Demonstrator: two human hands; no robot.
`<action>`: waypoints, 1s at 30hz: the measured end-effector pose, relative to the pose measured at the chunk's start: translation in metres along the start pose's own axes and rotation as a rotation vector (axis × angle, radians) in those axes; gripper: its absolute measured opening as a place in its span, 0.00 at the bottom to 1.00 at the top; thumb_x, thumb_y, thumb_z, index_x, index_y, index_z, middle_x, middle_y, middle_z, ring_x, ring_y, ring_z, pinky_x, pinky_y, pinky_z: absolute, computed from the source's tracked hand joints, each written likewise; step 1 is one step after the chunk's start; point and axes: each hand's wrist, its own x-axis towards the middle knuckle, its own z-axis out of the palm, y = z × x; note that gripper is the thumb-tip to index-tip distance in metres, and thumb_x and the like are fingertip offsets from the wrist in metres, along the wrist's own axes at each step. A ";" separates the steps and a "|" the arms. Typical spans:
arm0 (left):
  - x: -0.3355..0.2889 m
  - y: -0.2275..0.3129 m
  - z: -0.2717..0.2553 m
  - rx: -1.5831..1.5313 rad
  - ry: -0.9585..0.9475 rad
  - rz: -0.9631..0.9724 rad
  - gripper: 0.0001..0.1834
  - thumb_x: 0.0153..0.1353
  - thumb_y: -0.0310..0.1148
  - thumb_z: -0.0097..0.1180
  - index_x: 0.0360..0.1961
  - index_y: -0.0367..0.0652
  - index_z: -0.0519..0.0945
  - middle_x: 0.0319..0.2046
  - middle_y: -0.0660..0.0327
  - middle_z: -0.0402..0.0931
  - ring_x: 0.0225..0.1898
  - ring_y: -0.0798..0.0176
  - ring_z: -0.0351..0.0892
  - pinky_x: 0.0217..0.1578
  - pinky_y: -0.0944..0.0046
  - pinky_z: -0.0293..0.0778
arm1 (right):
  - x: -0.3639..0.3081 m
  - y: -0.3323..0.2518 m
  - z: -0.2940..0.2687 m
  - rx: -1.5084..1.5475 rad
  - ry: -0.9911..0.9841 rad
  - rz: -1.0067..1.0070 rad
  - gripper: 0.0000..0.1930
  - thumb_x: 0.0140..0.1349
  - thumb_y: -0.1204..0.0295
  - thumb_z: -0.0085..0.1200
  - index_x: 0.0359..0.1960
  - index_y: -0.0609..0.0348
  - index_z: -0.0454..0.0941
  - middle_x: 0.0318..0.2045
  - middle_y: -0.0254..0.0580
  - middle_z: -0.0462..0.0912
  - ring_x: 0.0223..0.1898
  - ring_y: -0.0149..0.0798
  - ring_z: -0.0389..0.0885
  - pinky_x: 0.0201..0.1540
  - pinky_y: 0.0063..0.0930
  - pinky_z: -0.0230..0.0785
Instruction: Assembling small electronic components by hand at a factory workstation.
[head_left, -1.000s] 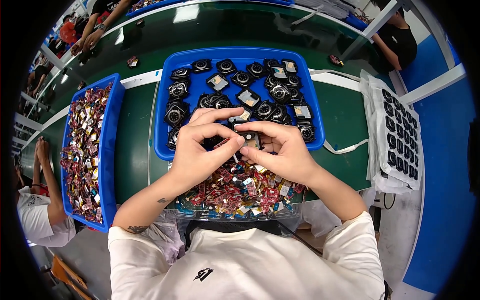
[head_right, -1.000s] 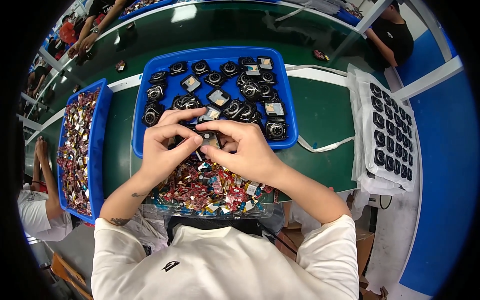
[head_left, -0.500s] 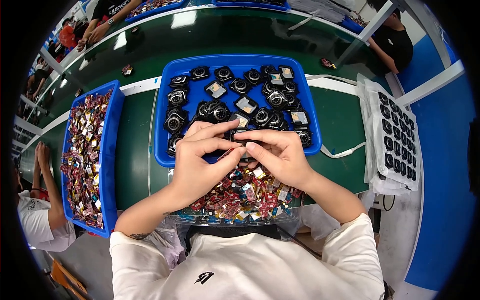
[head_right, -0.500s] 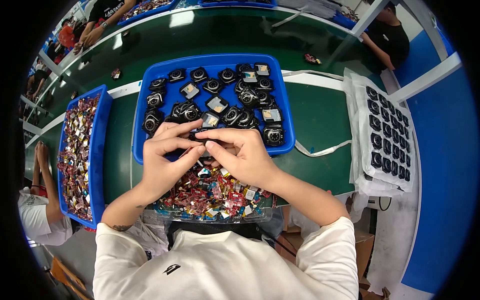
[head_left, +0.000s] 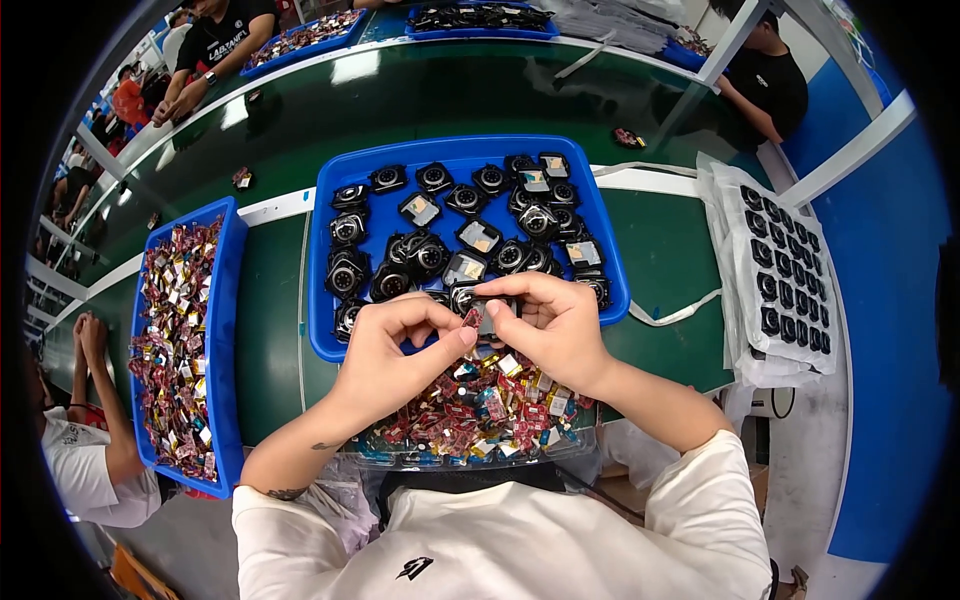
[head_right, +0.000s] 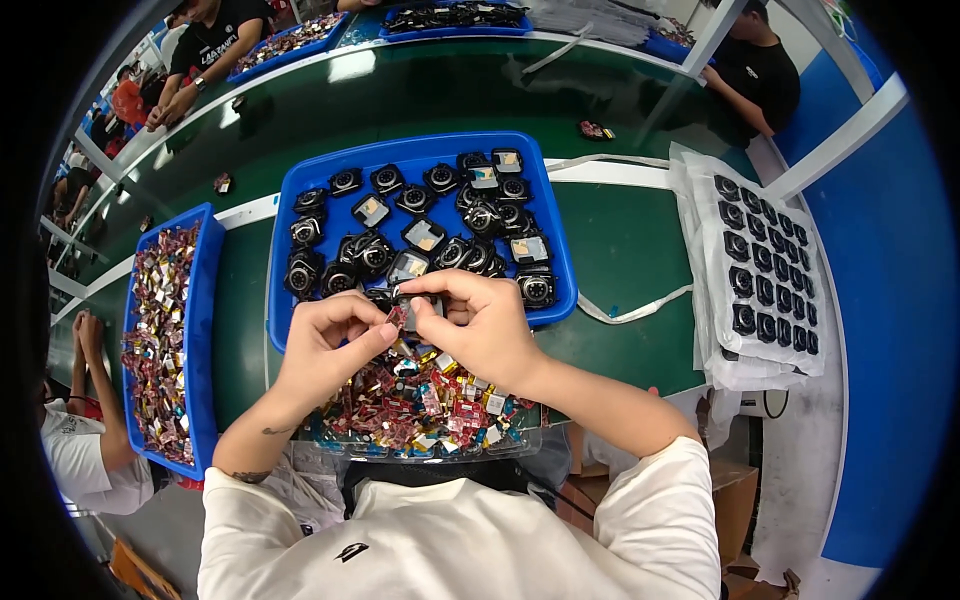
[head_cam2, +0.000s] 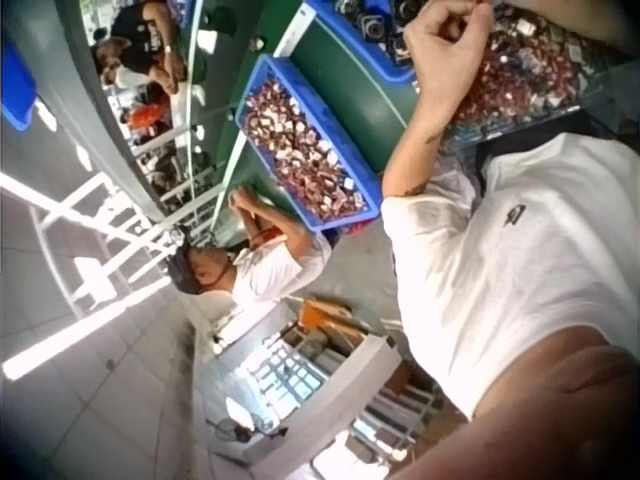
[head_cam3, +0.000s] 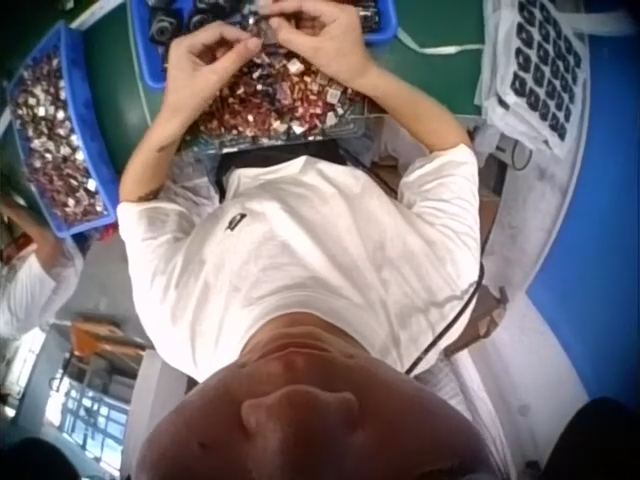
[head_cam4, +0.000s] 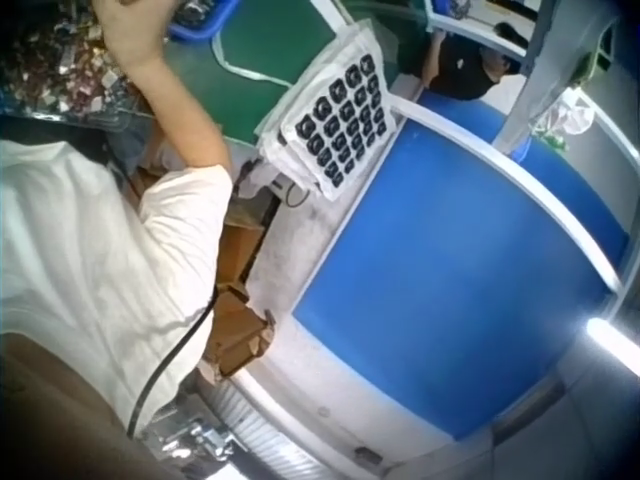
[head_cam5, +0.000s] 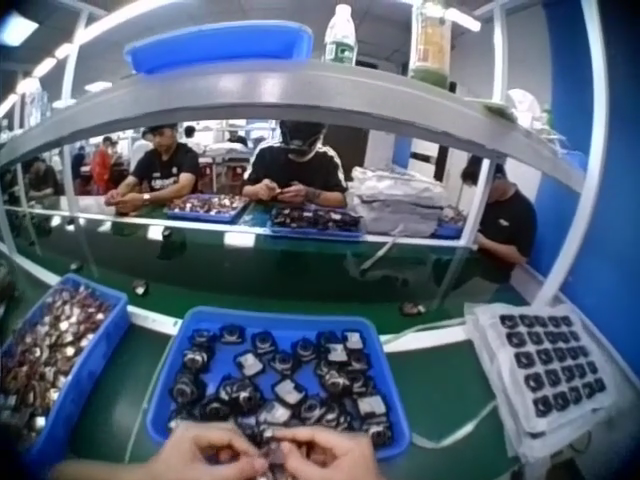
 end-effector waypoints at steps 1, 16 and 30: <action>-0.002 0.000 0.001 -0.174 -0.036 -0.157 0.05 0.54 0.27 0.64 0.28 0.35 0.82 0.24 0.68 0.77 0.22 0.78 0.65 0.23 0.76 0.60 | -0.002 0.000 0.000 -0.080 0.016 -0.009 0.10 0.57 0.80 0.55 0.40 0.65 0.81 0.24 0.26 0.79 0.20 0.12 0.66 0.20 0.09 0.57; 0.002 -0.001 0.009 -0.342 0.083 -0.229 0.13 0.58 0.24 0.61 0.42 0.32 0.73 0.27 0.58 0.82 0.28 0.71 0.81 0.30 0.75 0.76 | -0.002 0.003 0.007 0.041 0.063 -0.139 0.11 0.57 0.81 0.57 0.42 0.65 0.78 0.34 0.41 0.84 0.35 0.25 0.81 0.35 0.17 0.77; 0.058 0.021 -0.016 -0.022 0.122 0.000 0.06 0.55 0.29 0.64 0.28 0.37 0.81 0.23 0.70 0.77 0.24 0.81 0.69 0.27 0.78 0.64 | -0.001 0.003 -0.003 -0.016 0.116 -0.296 0.22 0.58 0.82 0.52 0.55 0.62 0.63 0.56 0.46 0.68 0.52 0.36 0.73 0.43 0.23 0.73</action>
